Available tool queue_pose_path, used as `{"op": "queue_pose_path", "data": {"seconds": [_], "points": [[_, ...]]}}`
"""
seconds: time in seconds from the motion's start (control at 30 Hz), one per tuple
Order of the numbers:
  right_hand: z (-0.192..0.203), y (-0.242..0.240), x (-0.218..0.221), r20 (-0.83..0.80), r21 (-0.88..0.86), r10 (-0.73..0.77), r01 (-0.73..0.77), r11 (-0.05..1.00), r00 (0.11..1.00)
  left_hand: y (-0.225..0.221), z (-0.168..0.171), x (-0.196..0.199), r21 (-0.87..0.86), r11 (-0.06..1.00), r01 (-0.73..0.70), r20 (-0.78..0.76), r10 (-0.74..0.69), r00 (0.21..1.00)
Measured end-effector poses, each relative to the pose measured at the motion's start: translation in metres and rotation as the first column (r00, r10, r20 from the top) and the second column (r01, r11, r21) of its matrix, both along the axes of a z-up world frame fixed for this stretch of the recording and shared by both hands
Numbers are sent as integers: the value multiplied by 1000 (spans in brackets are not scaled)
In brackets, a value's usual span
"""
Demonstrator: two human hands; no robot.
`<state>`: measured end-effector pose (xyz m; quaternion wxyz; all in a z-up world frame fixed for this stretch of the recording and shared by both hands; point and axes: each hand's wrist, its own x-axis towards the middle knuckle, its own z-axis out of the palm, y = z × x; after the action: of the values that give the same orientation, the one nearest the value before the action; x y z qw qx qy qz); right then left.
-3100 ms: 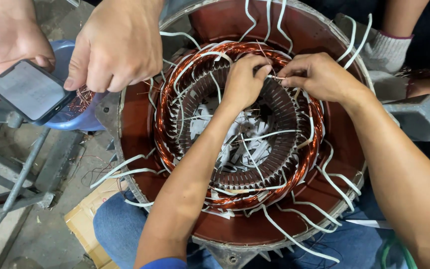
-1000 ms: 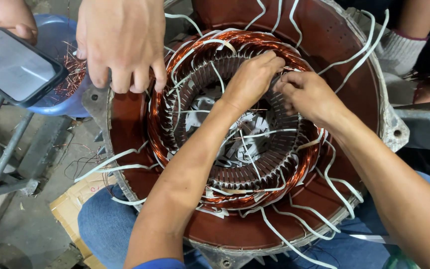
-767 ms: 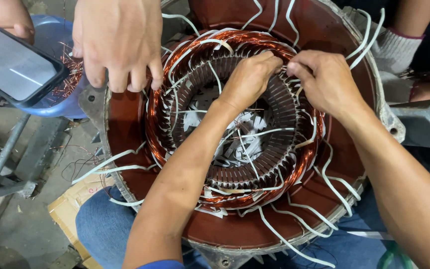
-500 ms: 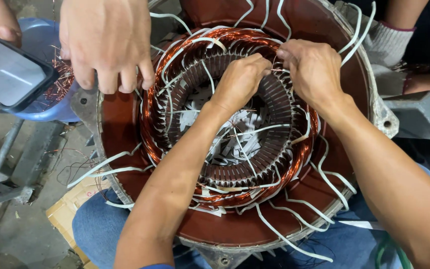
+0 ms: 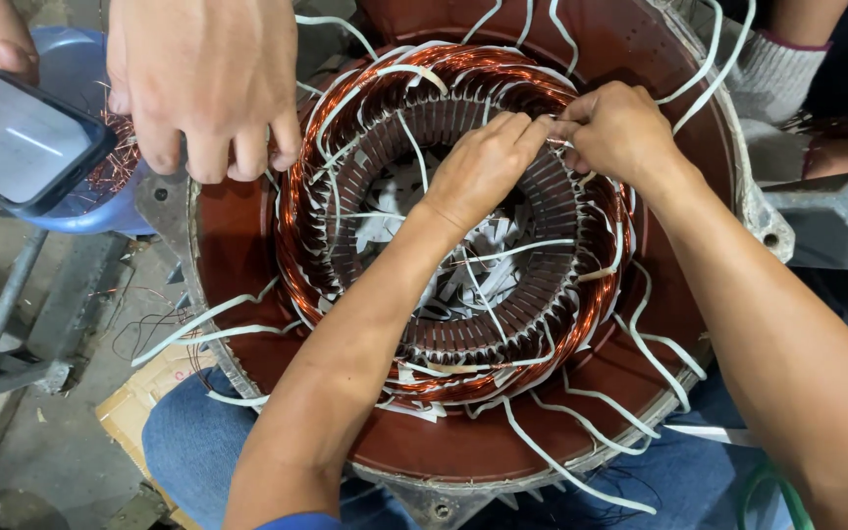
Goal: Repairing the internal windings of an electric motor by cutting ties and arranging wires.
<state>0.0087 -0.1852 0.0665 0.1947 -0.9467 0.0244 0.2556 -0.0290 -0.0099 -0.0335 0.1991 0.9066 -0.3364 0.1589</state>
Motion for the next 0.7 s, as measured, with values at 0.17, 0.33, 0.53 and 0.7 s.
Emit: {"op": "queue_pose_path", "data": {"seconds": [0.17,0.33,0.53,0.7], "points": [[3,-1,-5,-2,19,-43,43,999,999,1,1,6,-3,999,47,27,-47,999],[15,-7,-13,558,63,266,-360,931,786,8,23,10,-261,965,1,-242,-66,968],[91,22,-39,-172,2,151,-153,988,973,13,42,23,-358,923,-143,-666,-145,732],[88,44,-60,-249,-3,87,-91,996,964,19,42,33,-367,917,-158,-754,-194,627]]}}
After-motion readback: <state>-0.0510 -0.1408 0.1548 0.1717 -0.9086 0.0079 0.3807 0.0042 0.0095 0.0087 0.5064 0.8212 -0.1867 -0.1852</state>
